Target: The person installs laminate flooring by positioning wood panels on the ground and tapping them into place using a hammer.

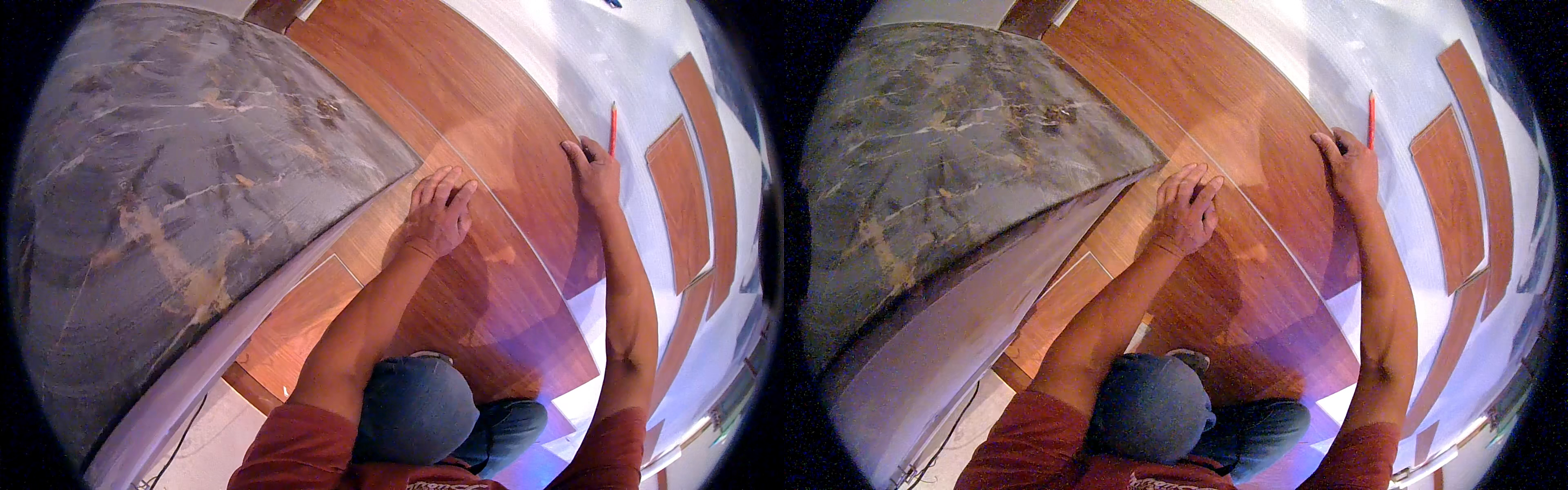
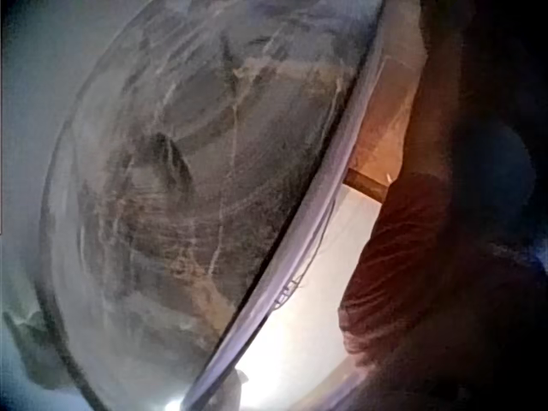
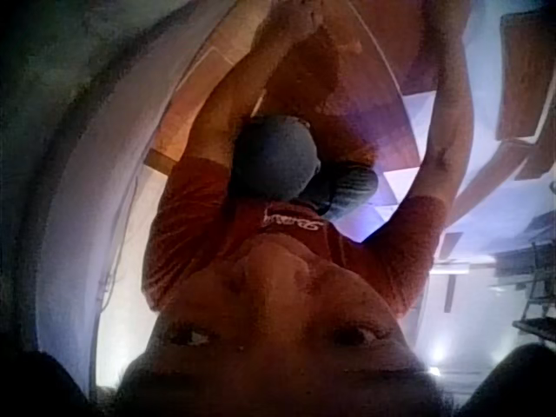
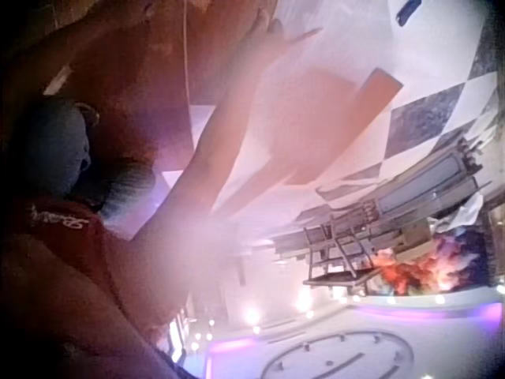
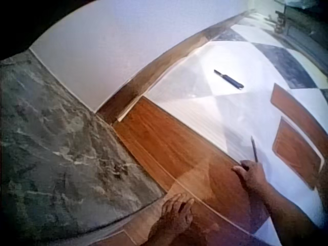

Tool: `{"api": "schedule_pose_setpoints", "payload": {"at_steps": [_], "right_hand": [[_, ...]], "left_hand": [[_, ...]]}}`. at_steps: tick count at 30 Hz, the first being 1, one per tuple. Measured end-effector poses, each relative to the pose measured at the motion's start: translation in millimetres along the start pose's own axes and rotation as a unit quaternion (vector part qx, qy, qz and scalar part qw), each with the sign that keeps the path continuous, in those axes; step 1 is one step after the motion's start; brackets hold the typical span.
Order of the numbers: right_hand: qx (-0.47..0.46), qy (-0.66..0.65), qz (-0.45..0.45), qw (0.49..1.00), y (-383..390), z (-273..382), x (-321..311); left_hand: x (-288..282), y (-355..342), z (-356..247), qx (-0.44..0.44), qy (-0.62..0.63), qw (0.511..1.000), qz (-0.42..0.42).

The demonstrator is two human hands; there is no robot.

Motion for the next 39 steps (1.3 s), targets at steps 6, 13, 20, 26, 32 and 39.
{"api": "schedule_pose_setpoints", "payload": {"at_steps": [6,13,20,26,32,39], "right_hand": [[-0.014,0.033,-0.003,0.999,4,4,1],[-0.065,0.097,-0.033,0.993,-1,7,17],[-0.086,0.045,-0.027,0.995,10,9,6],[0.004,0.053,-0.017,0.998,21,-6,0],[-0.024,0.049,-0.061,0.997,23,-1,-2],[-0.033,0.043,-0.053,0.997,-1,20,11]], "left_hand": [[23,13,-1,-0.031,-0.038,0.998,0.042],[12,-1,7,-0.004,-0.008,1.000,0.021],[11,-1,25,-0.029,-0.022,0.998,0.060],[7,1,15,-0.023,-0.030,0.999,-0.021],[8,8,-2,-0.014,-0.014,1.000,0.009],[1,2,-2,-0.009,-0.003,1.000,0.004]]}}
Point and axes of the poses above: each hand's wrist, its own y-axis away from the middle knuckle, its own x-axis out of the palm, z = x × y, the point moved 9 cm from there along -y, towards the middle knuckle, and after that the axes turned 10 degrees about -y, right-handed, at the moved point
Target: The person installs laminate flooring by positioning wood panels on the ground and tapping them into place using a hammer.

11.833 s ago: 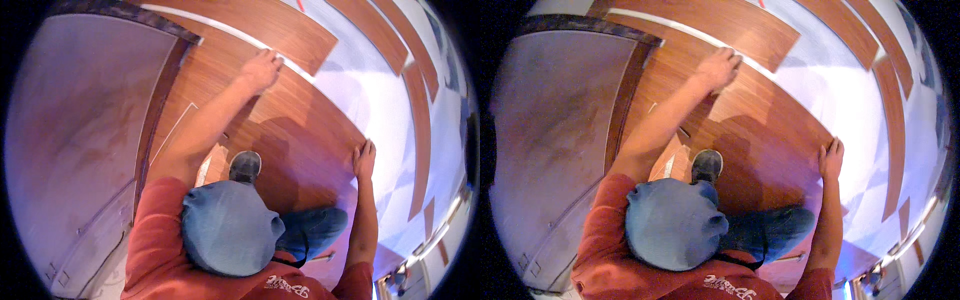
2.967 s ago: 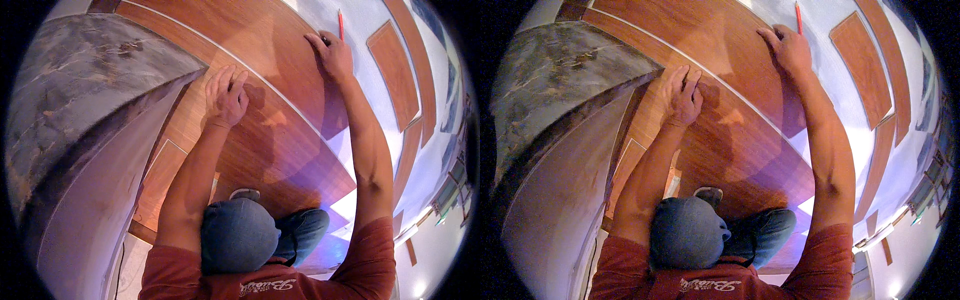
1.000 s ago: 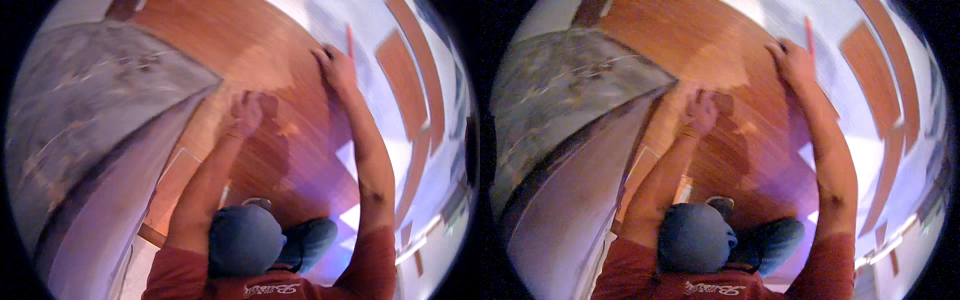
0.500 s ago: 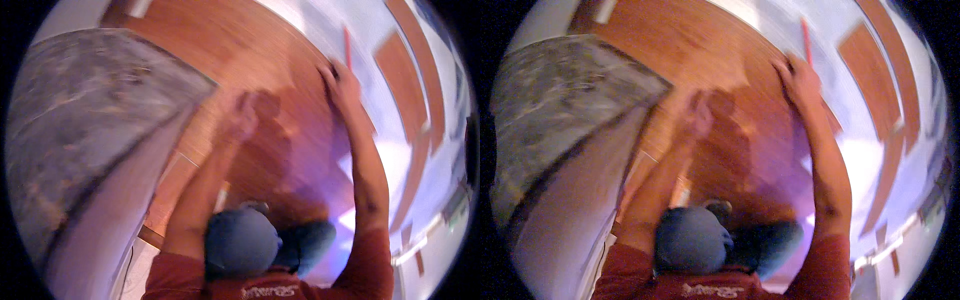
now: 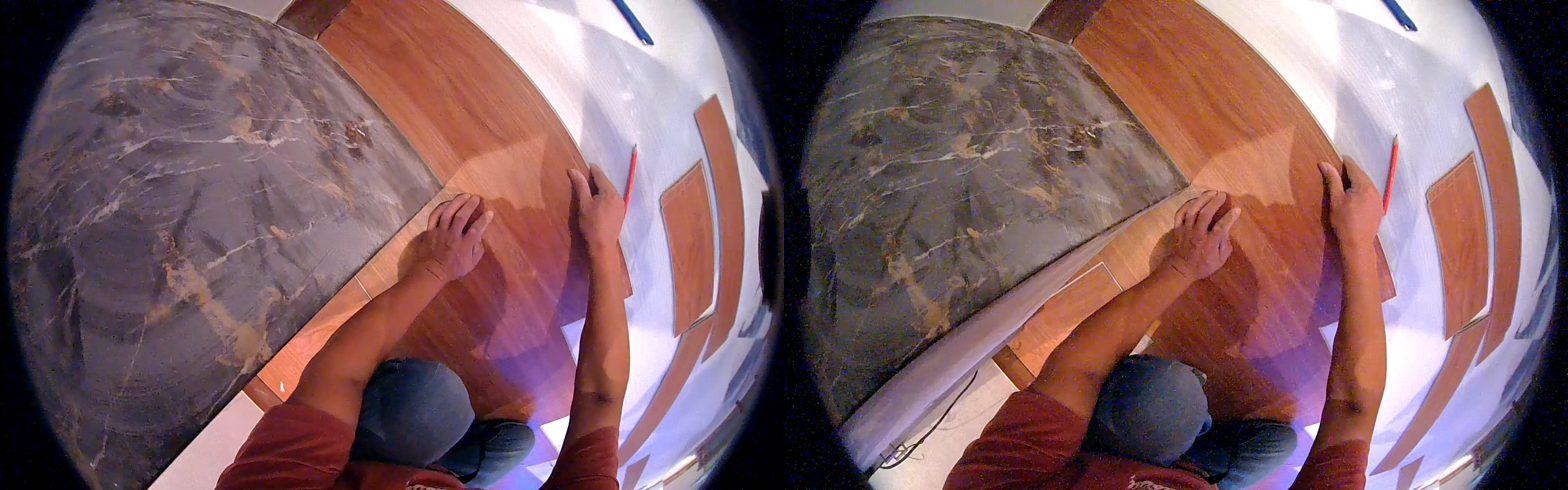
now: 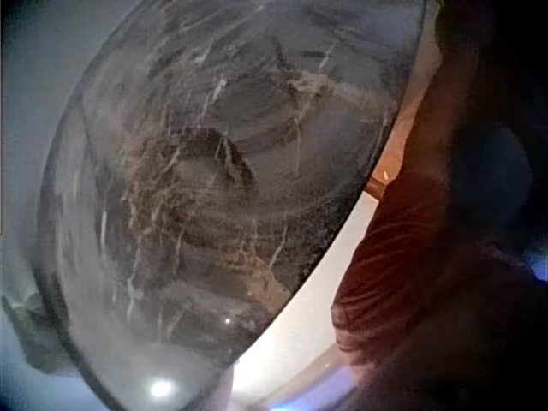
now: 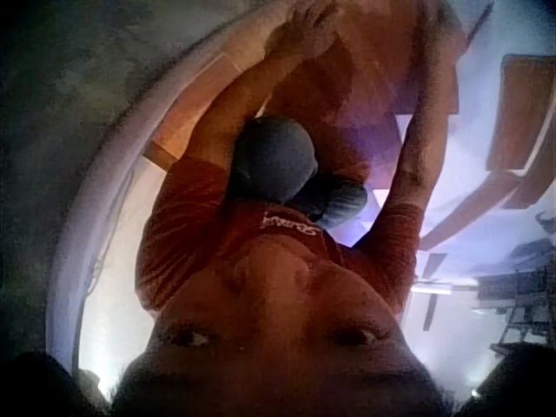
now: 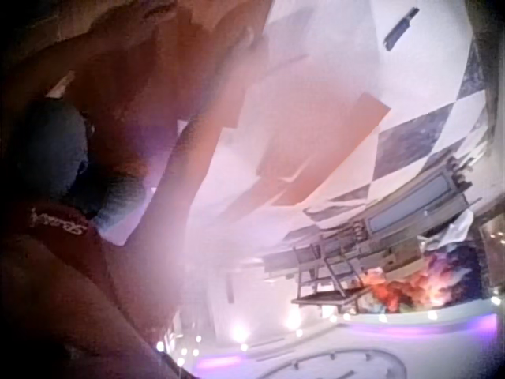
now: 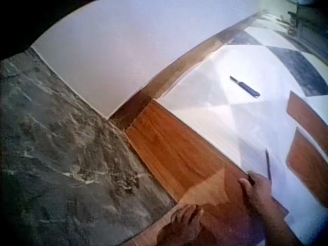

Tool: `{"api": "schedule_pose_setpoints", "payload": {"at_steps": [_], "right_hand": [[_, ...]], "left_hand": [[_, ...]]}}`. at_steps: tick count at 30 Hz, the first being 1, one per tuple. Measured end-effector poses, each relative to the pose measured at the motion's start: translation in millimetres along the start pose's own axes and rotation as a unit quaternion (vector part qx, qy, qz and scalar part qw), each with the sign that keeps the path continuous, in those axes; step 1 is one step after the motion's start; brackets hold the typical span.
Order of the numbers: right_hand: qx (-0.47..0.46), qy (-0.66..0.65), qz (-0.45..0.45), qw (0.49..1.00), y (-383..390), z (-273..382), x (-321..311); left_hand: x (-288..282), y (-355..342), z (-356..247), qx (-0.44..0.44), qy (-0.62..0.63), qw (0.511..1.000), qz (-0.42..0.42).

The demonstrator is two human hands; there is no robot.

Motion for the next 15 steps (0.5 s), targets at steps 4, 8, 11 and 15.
{"api": "schedule_pose_setpoints", "payload": {"at_steps": [4,8,11,15], "right_hand": [[0.017,-0.005,0.000,1.000,-1,-1,3],[-0.025,0.018,-0.009,0.999,0,4,5],[-0.016,0.019,-0.015,1.000,1,2,8],[-0.025,0.058,-0.006,0.998,4,4,14]], "left_hand": [[5,2,1,-0.007,0.007,1.000,0.019],[7,4,0,-0.010,-0.002,0.999,0.031],[6,3,1,-0.013,-0.003,1.000,0.022],[2,3,0,-0.008,0.010,1.000,-0.008]]}}
Point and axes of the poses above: each hand's wrist, its own y-axis away from the middle knuckle, its own x-axis out of the palm, z = x × y, the point moved 9 cm from there along -y, towards the middle knuckle, and after that the axes turned 10 degrees about -y, right-handed, at the moved point
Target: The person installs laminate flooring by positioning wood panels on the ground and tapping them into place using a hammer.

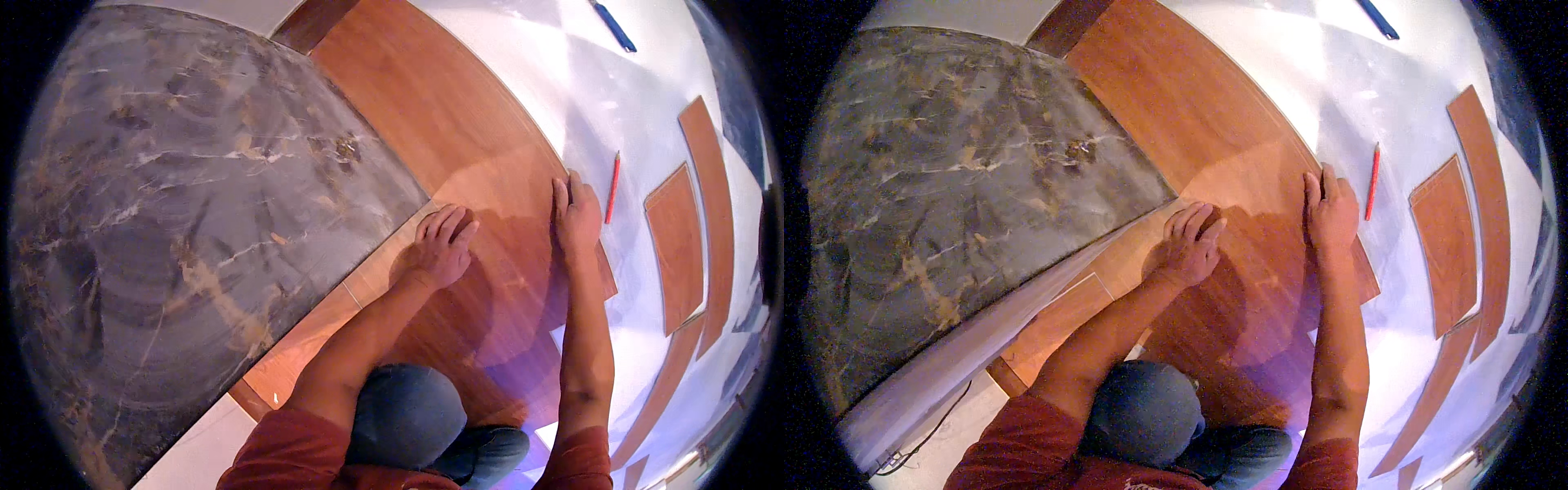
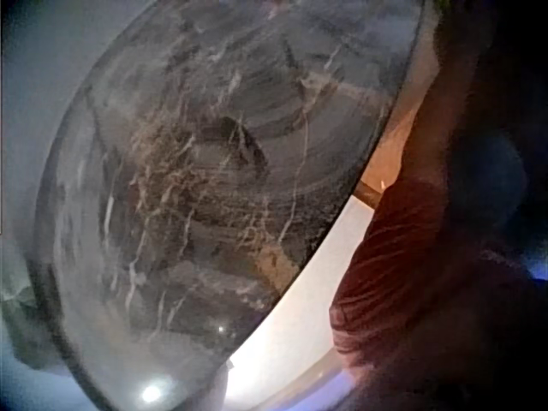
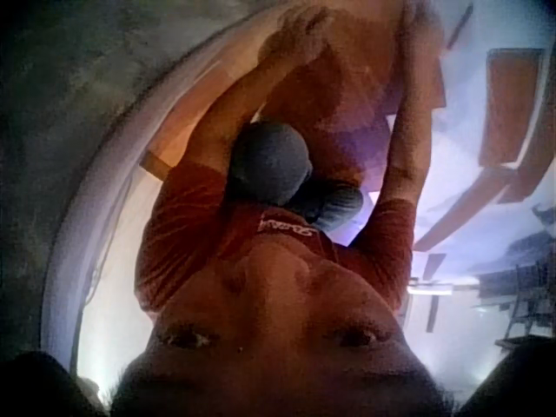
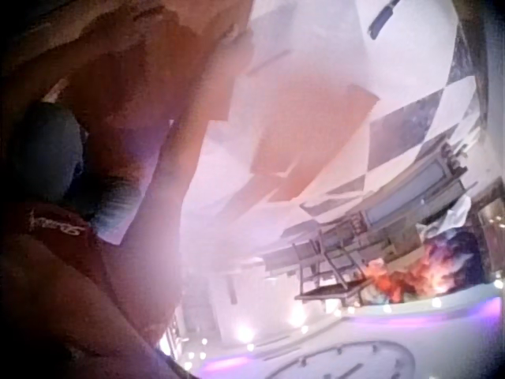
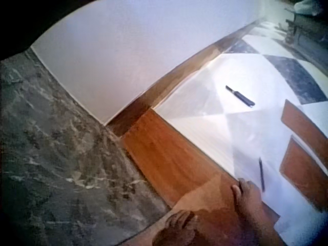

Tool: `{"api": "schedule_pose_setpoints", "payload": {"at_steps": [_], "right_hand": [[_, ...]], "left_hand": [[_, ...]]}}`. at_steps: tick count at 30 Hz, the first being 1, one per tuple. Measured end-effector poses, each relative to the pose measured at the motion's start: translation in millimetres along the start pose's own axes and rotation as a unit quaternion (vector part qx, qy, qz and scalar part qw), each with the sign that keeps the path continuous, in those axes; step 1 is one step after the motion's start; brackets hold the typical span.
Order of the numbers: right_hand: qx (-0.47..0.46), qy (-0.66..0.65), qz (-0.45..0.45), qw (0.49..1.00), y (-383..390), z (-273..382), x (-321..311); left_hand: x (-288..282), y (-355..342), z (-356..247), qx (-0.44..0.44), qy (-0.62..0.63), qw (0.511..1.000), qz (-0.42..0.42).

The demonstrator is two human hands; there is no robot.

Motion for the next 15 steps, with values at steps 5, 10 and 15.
{"api": "schedule_pose_setpoints", "payload": {"at_steps": [5,10,15], "right_hand": [[-0.051,-0.018,-0.068,0.996,4.4,10.3,-12.2],[-0.027,-0.002,-0.056,0.998,6.6,8.7,-10.2],[-0.028,-0.007,-0.069,0.997,7.1,9.1,-12.8]], "left_hand": [[1.7,-0.8,0.2,-0.001,0.007,1.000,0.007],[-0.3,-0.6,0.5,0.003,-0.009,1.000,0.006],[4.2,1.1,0.3,0.004,-0.016,1.000,0.021]]}}
Point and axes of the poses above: each hand's wrist, its own y-axis away from the middle knuckle, its own x-axis out of the palm, z = x × y, the point moved 9 cm from there along -y, towards the middle knuckle, and after that the axes turned 10 degrees about -y, right-handed, at the moved point
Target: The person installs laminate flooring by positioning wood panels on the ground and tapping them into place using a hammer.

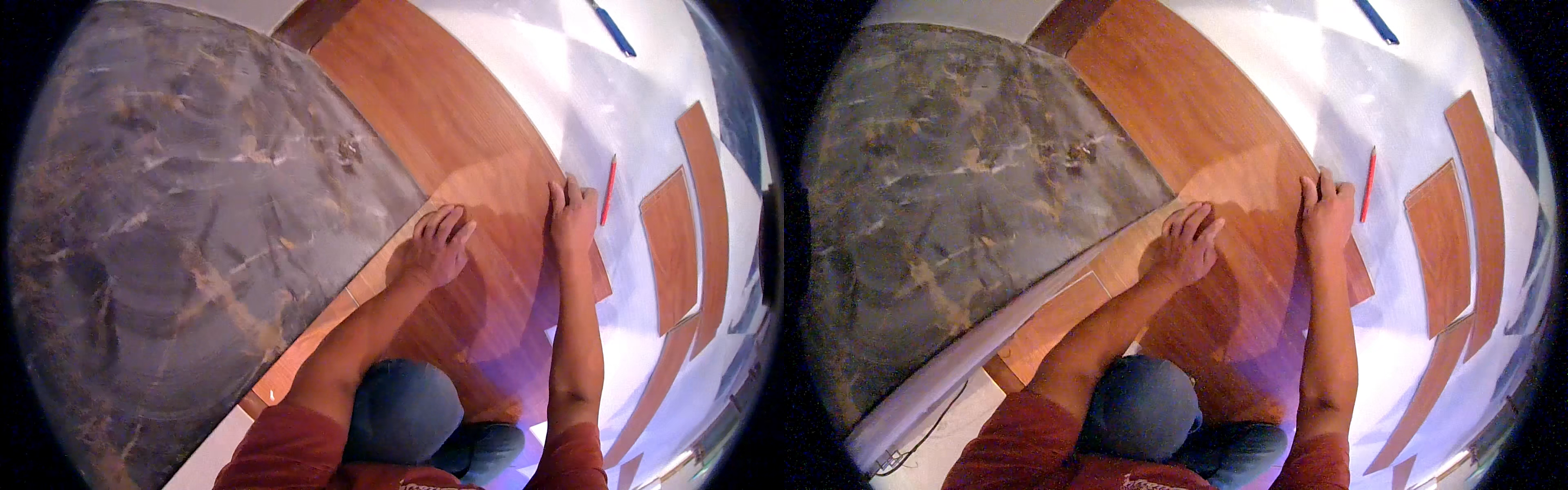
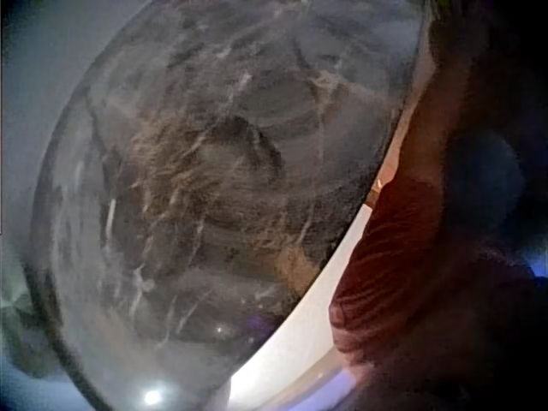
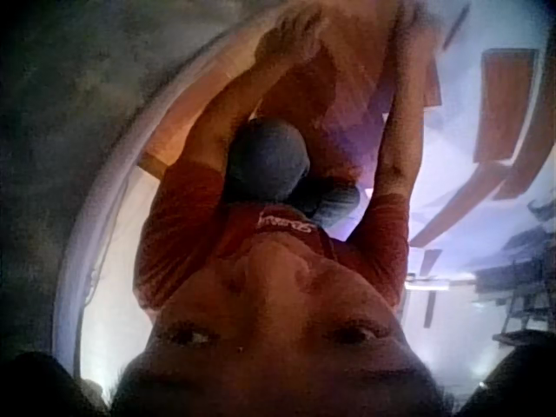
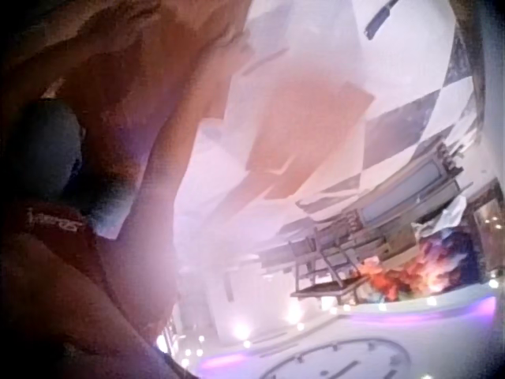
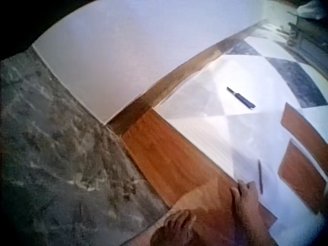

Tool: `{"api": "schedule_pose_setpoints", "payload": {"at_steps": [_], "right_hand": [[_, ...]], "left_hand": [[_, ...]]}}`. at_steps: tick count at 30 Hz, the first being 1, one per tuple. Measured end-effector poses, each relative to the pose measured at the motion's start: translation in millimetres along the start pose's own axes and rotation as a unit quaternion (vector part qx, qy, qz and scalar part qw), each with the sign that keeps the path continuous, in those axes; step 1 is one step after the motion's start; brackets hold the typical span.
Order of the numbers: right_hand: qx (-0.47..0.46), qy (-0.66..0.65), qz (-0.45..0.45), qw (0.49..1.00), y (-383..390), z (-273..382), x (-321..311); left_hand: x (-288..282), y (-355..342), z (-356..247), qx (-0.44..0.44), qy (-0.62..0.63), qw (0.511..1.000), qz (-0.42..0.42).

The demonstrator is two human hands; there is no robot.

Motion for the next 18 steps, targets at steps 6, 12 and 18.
{"api": "schedule_pose_setpoints", "payload": {"at_steps": [6,12,18], "right_hand": [[0.019,-0.013,0.033,0.999,-1,-6,8],[0.026,0.006,0.012,1.000,1,-5,4],[0.044,0.041,0.009,0.998,5,-12,14]], "left_hand": [[1,-3,0,-0.003,-0.012,0.999,-0.035],[0,-1,1,-0.004,-0.009,1.000,0.011],[1,-2,2,-0.015,-0.033,0.999,0.032]]}}
Point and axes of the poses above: each hand's wrist, its own y-axis away from the middle knuckle, its own x-axis out of the palm, z = x × y, the point moved 9 cm from there along -y, towards the middle knuckle, and after that the axes turned 10 degrees about -y, right-handed, at the moved point
